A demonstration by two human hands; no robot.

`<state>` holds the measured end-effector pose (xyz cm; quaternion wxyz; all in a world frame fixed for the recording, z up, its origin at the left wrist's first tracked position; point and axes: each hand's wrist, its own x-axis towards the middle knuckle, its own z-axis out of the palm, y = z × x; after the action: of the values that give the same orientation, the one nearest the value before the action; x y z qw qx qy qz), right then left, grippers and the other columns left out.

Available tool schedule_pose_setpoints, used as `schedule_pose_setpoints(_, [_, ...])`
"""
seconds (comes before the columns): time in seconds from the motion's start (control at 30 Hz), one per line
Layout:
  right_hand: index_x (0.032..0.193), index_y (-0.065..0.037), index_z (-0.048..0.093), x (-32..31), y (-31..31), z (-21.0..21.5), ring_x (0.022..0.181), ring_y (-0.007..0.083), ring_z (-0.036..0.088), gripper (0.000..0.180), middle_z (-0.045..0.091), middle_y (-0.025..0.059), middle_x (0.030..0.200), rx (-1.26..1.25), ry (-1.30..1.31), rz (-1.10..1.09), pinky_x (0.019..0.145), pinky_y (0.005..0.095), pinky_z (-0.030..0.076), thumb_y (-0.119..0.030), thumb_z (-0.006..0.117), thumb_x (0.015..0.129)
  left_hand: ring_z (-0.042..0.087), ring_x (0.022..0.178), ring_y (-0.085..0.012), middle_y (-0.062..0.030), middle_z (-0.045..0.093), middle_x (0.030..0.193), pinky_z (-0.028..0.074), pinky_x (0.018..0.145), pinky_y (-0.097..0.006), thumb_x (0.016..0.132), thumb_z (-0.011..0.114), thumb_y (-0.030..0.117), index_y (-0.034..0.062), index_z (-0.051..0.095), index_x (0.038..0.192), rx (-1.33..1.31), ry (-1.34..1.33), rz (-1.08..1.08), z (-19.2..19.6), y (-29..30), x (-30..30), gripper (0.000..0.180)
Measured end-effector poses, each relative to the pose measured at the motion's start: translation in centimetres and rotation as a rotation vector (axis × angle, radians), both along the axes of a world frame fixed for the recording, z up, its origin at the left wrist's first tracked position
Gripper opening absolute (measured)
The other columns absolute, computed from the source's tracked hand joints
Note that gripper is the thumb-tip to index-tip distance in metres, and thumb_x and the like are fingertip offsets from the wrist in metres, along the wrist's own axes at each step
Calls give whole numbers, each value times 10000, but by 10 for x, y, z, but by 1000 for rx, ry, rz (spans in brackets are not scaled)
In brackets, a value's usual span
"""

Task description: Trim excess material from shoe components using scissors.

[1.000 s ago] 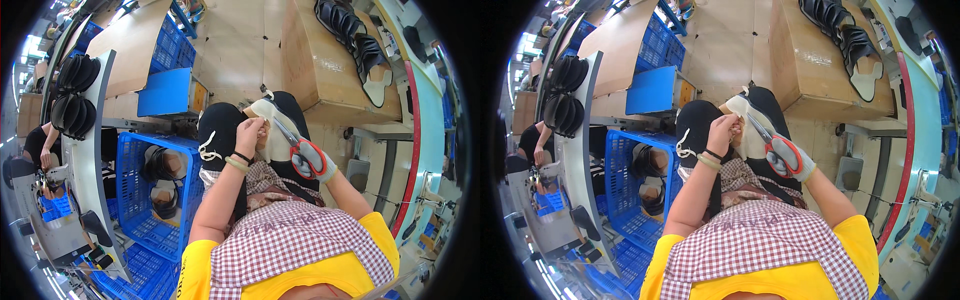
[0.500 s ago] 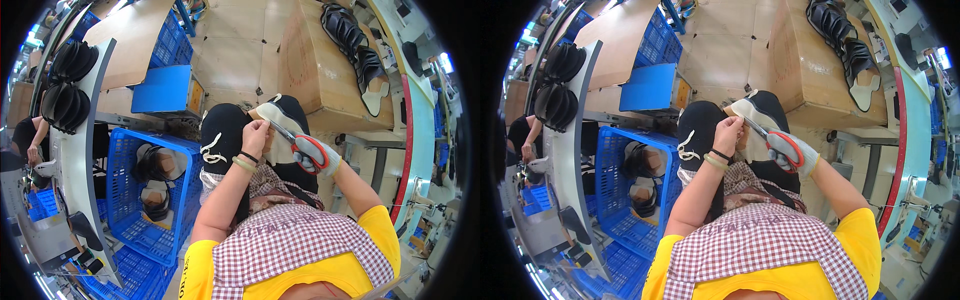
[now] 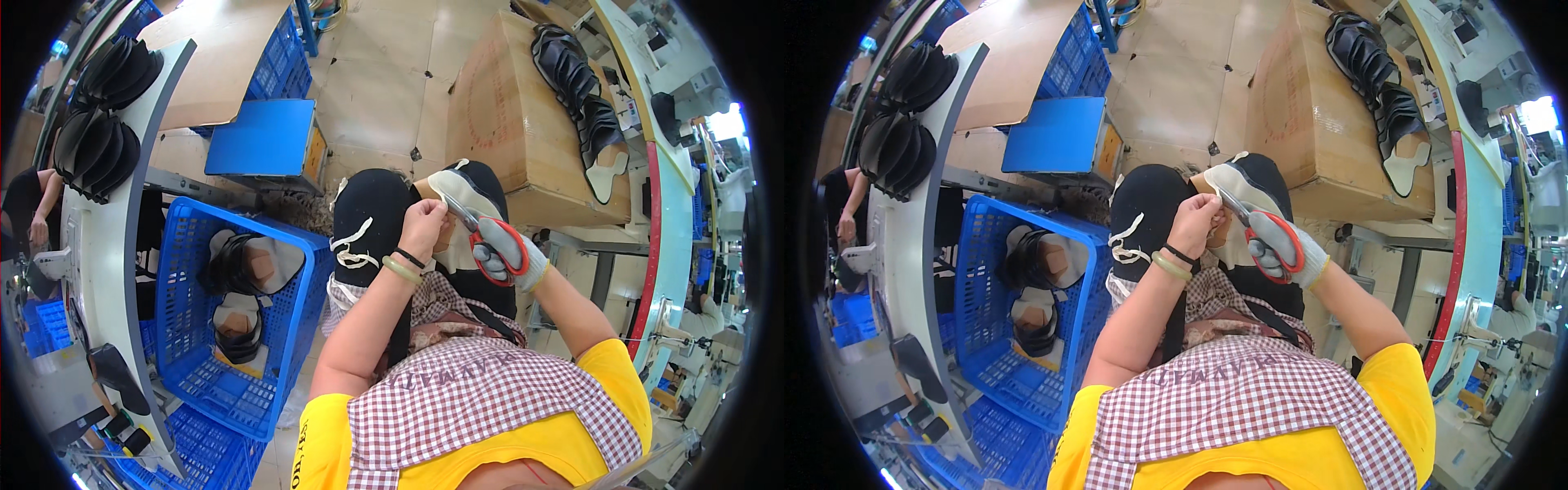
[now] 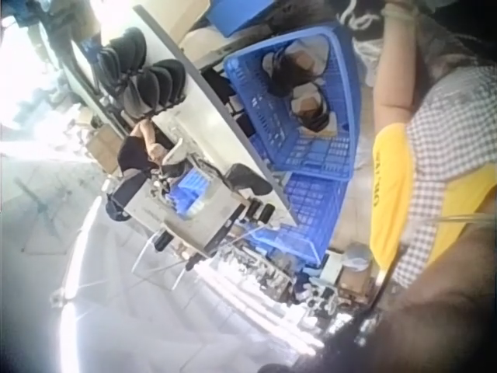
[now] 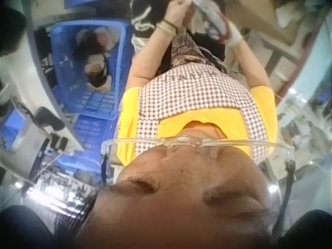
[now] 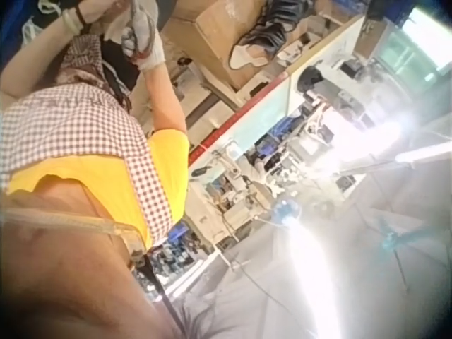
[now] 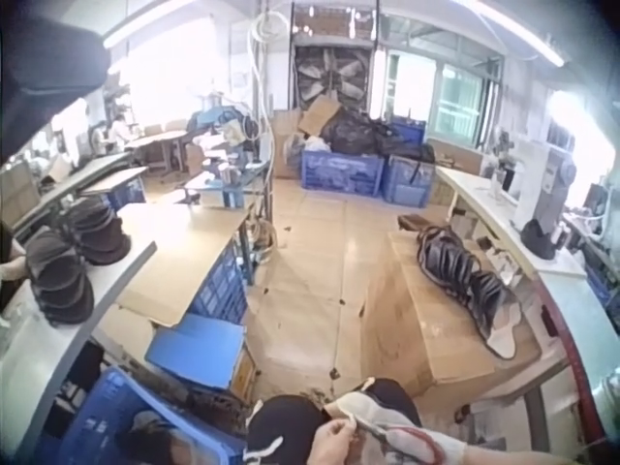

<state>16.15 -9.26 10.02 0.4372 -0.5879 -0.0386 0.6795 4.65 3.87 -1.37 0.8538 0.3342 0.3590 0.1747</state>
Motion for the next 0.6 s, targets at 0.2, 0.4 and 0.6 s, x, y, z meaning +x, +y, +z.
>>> schedule_pose_setpoints(0.2, [984,-141,501,-19,7,-22,420,52,406,335,530,-14,666,55,68,-189,341,194,336,-473,511,941,526,647,-66,-8,596,760,429,588,-185,934,541,121,32,590,846,-37,-56,-81,3,2,-8,134])
schedule_pose_setpoints(0.4, [996,-147,513,-30,13,-38,426,76,445,309,539,-3,659,85,30,-240,348,203,357,-449,534,935,551,689,-72,-9,602,788,443,621,-184,928,549,113,27,580,863,61,-78,-98,-3,-2,-15,112])
schedule_pose_setpoints(0.6, [1100,-169,513,-30,14,-33,432,68,433,301,525,-11,668,69,4,-270,370,198,362,-417,547,933,580,763,-84,-80,613,962,500,737,-249,961,501,82,34,484,955,289,-242,204,12,9,-11,51])
